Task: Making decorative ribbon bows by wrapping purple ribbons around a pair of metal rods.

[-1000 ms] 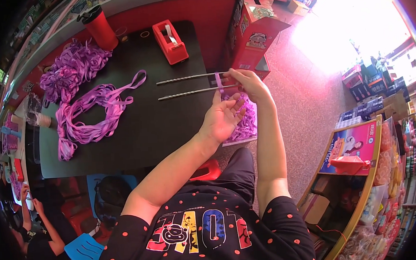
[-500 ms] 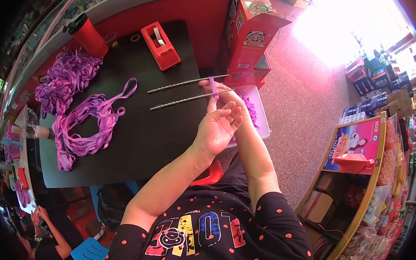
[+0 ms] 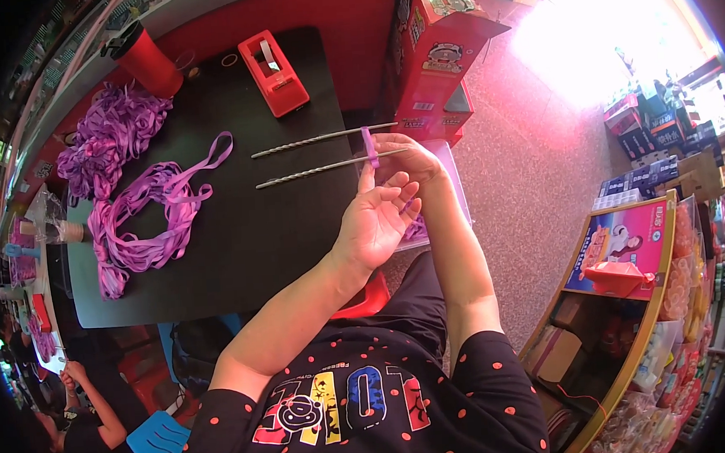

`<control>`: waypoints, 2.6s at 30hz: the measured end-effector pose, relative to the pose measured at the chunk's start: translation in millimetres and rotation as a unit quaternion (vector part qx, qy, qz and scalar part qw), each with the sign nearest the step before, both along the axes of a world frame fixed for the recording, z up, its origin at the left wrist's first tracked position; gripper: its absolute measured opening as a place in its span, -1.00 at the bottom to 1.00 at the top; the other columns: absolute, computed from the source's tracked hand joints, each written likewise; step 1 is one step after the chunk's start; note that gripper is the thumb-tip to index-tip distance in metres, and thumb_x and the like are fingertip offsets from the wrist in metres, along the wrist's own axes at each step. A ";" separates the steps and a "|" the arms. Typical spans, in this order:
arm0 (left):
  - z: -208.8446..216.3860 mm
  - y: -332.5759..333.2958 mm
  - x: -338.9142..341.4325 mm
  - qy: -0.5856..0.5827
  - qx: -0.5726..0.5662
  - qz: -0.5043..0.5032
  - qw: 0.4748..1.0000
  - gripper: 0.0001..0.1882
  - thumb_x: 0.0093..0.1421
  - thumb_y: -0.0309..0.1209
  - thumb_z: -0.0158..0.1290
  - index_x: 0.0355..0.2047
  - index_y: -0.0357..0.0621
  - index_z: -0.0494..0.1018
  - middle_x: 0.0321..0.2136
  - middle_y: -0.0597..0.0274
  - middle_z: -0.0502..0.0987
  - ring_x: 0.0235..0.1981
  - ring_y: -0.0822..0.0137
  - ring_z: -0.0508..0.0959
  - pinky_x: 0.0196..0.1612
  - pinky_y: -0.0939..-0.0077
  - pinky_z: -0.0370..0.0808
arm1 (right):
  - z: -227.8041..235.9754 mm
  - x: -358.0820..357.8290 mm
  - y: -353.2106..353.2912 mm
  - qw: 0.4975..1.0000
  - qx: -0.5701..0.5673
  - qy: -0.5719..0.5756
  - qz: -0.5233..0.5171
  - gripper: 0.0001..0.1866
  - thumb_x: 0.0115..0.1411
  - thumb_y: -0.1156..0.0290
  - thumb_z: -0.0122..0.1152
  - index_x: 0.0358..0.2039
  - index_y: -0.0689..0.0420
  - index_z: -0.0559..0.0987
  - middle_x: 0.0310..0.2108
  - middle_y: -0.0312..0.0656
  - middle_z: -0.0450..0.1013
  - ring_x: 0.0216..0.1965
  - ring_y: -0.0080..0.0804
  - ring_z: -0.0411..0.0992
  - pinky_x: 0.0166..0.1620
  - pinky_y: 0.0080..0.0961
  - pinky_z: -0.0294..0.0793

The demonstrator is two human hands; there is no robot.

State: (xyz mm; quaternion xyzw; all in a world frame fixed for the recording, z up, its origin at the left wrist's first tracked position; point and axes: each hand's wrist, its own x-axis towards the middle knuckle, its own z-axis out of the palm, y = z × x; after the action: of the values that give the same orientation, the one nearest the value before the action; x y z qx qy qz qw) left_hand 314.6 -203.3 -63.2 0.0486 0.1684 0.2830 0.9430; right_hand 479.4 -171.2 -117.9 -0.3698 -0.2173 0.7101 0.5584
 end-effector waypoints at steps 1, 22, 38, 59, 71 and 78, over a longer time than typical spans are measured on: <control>0.7 0.1 -0.7 0.000 0.005 0.000 1.000 -0.16 0.05 -0.63 -0.05 0.27 0.29 -0.10 -0.21 0.28 0.43 -0.13 0.30 0.43 0.00 0.28 0.34 | 4.2 0.1 0.3 1.000 0.001 0.000 0.000 -0.81 0.17 0.41 0.14 -0.22 0.19 0.49 -0.37 -0.23 0.48 -0.39 -0.45 0.46 -0.33 -0.53 0.51; -2.3 0.0 2.1 -0.017 0.021 -0.010 1.000 -0.30 0.07 -0.54 -0.08 0.21 0.31 0.02 -0.25 0.31 0.41 -0.19 0.34 0.43 -0.09 0.36 0.36 | -1.9 54.4 -5.6 0.998 -0.044 0.006 0.044 -0.71 0.20 0.22 0.07 -0.29 0.22 0.54 -0.30 -0.19 0.50 -0.33 -0.44 0.47 -0.27 -0.52 0.47; -2.0 1.4 -0.9 -0.021 0.008 -0.008 1.000 -0.19 0.07 -0.49 -0.04 0.28 0.35 -0.13 -0.28 0.33 0.42 -0.17 0.36 0.42 -0.07 0.38 0.35 | 8.7 -3.0 7.1 0.998 -0.062 -0.018 0.025 -0.82 0.17 0.38 0.17 -0.27 0.20 0.51 -0.45 -0.24 0.48 -0.47 -0.51 0.45 -0.42 -0.55 0.50; -4.1 2.1 0.0 -0.020 0.010 -0.005 1.000 -0.13 0.07 -0.47 -0.04 0.30 0.32 -0.24 -0.22 0.26 0.40 -0.15 0.30 0.41 -0.05 0.32 0.31 | 112.5 -12.8 1.2 0.694 0.176 -0.697 -0.036 -0.81 0.04 0.35 0.25 -0.37 0.18 0.61 -0.53 -0.20 0.43 -0.50 -0.47 0.39 -0.36 -0.51 0.40; -1.8 1.6 0.2 -0.025 0.002 -0.003 1.000 -0.05 0.05 -0.50 -0.02 0.31 0.31 -0.35 -0.23 0.27 0.40 -0.18 0.32 0.43 -0.10 0.33 0.33 | 120.5 -11.9 45.4 0.552 0.213 -0.748 0.301 -0.84 0.08 0.39 0.12 -0.33 0.10 0.59 -0.35 -0.16 0.37 -0.25 -0.25 0.40 -0.16 -0.38 0.38; -6.3 0.5 2.6 -0.012 -0.027 -0.001 1.000 -0.47 0.06 -0.49 -0.05 0.07 0.15 0.16 -0.29 0.27 0.45 -0.18 0.29 0.45 -0.07 0.30 0.35 | 101.0 19.0 23.6 0.712 0.268 -0.620 0.189 -0.83 0.04 0.51 0.19 -0.30 0.10 0.61 -0.38 -0.29 0.30 -0.28 -0.48 0.33 -0.20 -0.57 0.32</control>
State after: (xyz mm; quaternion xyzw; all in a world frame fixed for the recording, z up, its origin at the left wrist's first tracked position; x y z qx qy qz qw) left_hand 317.2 -202.9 -69.5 0.0200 0.1650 0.2780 0.9461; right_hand 498.4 -147.6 -16.9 -0.5131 -0.7615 0.3239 0.2279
